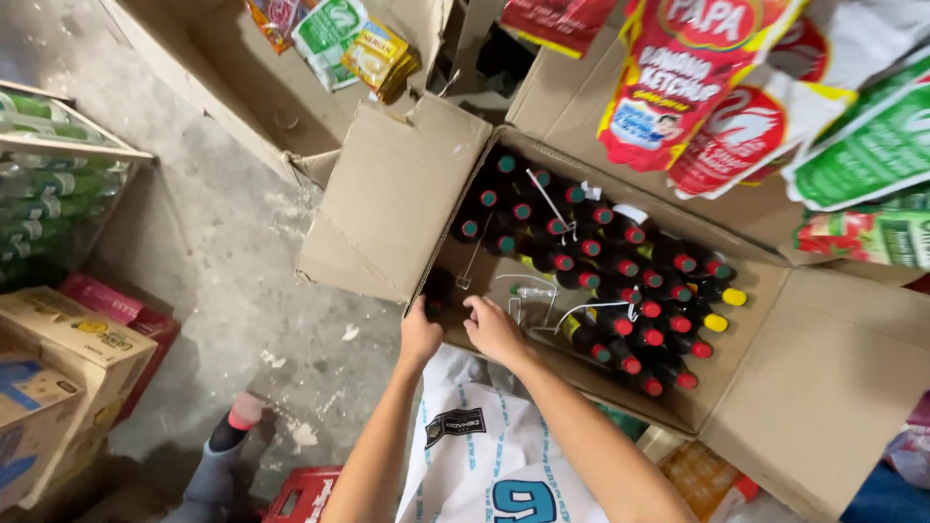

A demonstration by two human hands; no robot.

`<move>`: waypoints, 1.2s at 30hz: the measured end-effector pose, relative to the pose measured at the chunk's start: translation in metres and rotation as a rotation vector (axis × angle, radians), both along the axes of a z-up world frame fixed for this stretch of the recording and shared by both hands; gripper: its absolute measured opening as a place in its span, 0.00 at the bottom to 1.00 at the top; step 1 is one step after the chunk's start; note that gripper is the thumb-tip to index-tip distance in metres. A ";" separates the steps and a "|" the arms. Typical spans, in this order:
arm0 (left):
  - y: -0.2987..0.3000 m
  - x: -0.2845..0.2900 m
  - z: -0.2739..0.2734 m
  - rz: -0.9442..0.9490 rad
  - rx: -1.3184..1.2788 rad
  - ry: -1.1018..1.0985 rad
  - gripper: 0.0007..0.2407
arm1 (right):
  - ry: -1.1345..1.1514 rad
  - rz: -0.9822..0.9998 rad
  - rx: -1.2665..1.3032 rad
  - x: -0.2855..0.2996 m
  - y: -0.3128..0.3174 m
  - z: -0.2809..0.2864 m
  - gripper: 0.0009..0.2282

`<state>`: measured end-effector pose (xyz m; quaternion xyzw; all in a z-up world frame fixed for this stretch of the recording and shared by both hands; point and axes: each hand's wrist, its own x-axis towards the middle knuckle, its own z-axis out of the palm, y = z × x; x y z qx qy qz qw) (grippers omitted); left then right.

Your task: Placing bottles of vinegar from a cardboard box onto a grocery store shelf.

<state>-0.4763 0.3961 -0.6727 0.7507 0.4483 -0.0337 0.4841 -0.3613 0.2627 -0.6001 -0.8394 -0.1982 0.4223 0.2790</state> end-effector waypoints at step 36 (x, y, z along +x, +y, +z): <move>-0.001 0.063 0.034 0.347 -0.986 -0.279 0.19 | -0.061 0.265 0.369 0.109 -0.019 0.142 0.12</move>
